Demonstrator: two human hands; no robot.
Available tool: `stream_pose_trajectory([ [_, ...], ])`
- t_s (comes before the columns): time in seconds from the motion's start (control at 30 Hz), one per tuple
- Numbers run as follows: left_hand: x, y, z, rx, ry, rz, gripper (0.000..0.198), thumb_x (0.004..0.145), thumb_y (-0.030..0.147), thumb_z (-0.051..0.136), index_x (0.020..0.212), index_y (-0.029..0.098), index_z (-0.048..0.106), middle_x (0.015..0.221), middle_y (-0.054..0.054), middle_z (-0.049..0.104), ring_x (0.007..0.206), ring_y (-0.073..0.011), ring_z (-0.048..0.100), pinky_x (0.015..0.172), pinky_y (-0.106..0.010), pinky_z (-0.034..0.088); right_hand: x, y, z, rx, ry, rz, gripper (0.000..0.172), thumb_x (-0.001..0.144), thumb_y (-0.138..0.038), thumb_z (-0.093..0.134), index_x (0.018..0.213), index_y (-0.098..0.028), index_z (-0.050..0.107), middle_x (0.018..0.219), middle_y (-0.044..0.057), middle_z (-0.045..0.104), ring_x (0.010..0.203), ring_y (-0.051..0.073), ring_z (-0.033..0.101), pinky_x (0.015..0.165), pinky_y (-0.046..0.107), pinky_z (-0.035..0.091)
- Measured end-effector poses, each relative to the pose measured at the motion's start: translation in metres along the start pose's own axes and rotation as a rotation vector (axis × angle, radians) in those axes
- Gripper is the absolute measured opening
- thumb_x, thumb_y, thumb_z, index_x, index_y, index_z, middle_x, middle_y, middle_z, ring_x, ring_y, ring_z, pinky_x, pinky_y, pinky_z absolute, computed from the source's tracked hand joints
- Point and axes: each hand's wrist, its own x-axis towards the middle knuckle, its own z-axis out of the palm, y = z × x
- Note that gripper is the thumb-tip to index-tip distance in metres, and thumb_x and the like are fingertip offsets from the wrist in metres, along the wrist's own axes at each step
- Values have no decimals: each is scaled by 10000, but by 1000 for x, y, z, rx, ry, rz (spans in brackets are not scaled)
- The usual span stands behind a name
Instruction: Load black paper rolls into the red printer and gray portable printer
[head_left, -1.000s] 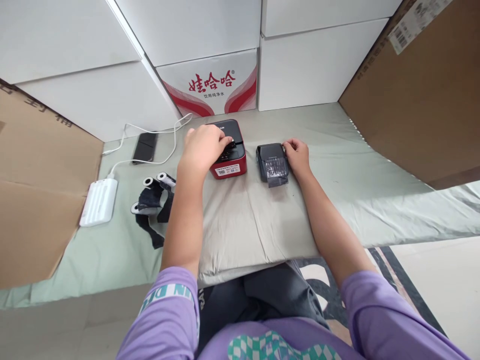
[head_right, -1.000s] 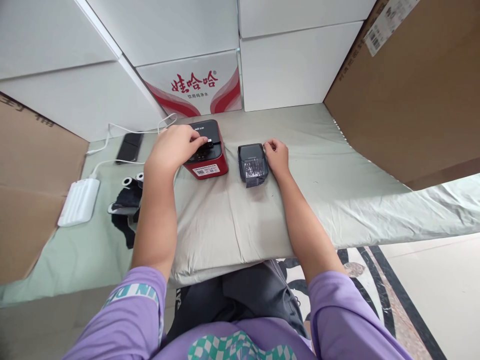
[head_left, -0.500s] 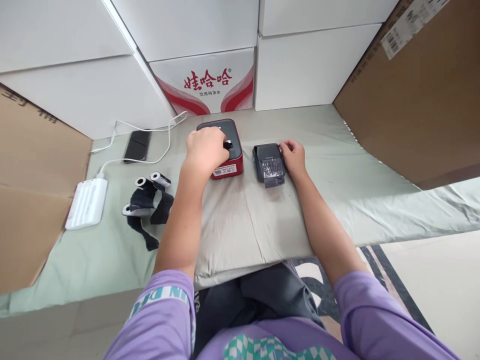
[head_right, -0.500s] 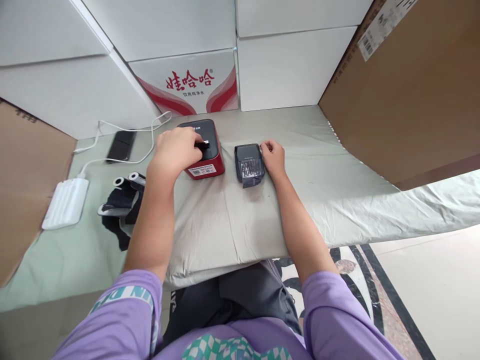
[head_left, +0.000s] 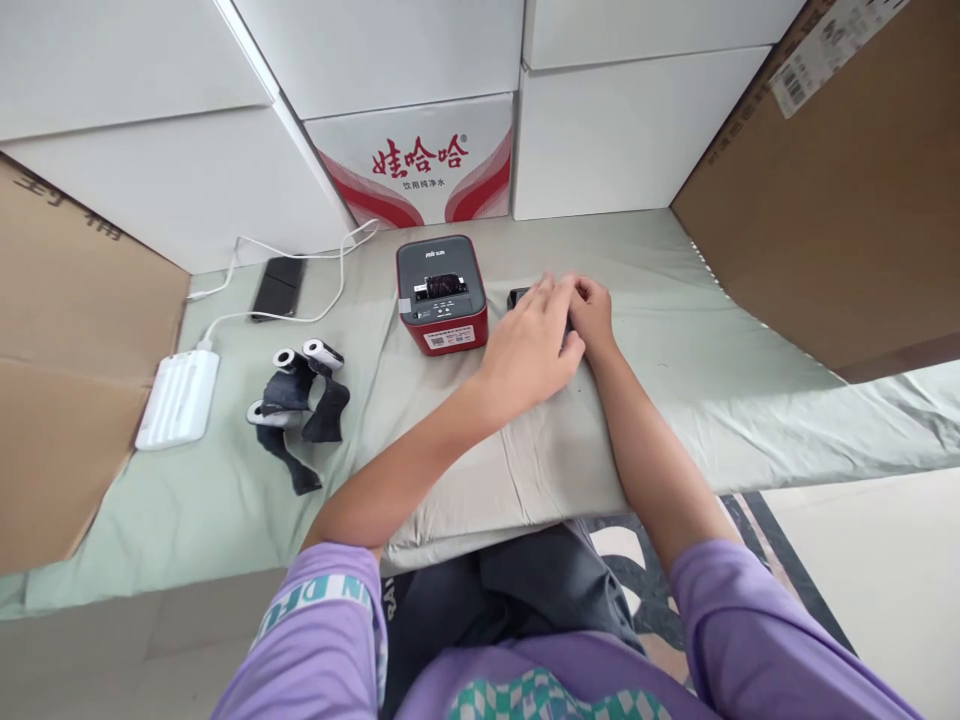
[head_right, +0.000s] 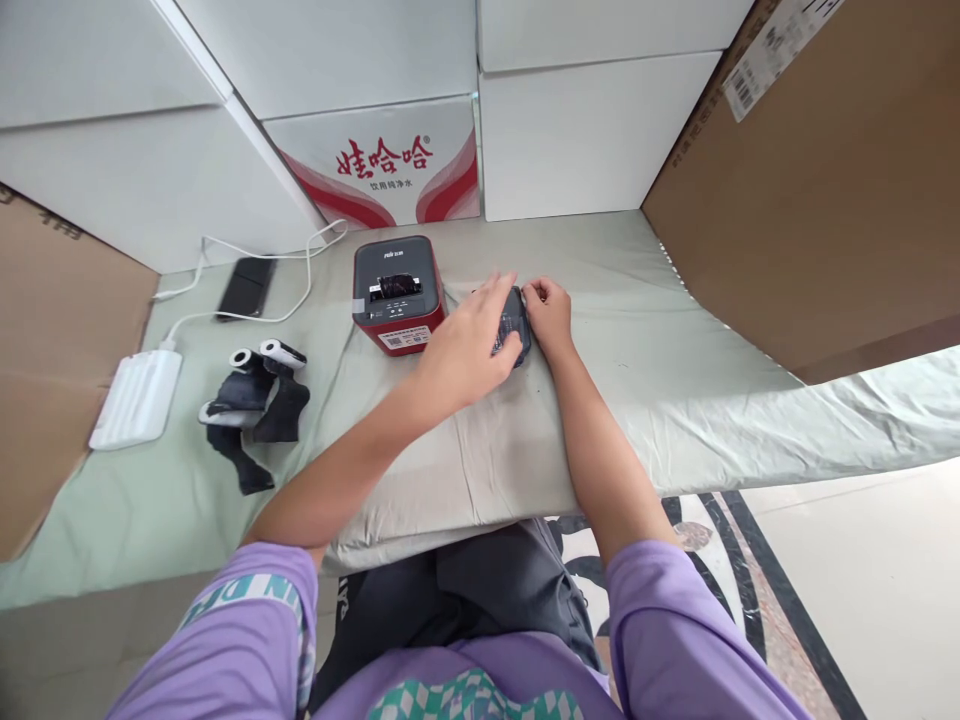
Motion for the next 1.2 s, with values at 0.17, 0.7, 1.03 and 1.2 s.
stream_pose_trajectory([
  [0.17,-5,-25,63,-178,1,-284,842,962,392,601,1642,71,222,1723,-280,220,1608,-418,241,1261,-578,341,0,-2,1,68,44,65,178,821,-347,580,723,-207,627,620,-27,534,642,157,498,702,335,430],
  [0.7,-15,-61,81,-434,262,-270,557,1080,458,343,1561,178,348,1607,-168,509,1505,-235,487,1222,-389,426,0,-4,1,-15,52,60,355,914,-525,508,756,-220,596,808,37,656,850,209,615,889,373,518],
  [1.03,-13,-61,78,-363,188,-249,529,1050,364,400,1538,173,327,1578,-163,546,1440,-267,560,1150,-415,490,-5,-4,-1,-59,57,44,595,935,-785,380,949,-242,622,1010,86,724,1003,253,652,997,445,500],
  [1.2,-14,-62,78,-326,156,-246,569,1021,359,429,1545,166,322,1591,-160,532,1404,-308,587,1130,-451,498,-5,-4,-3,-48,25,78,731,920,-859,294,1210,-251,576,1115,103,729,1049,258,669,1023,460,488],
])
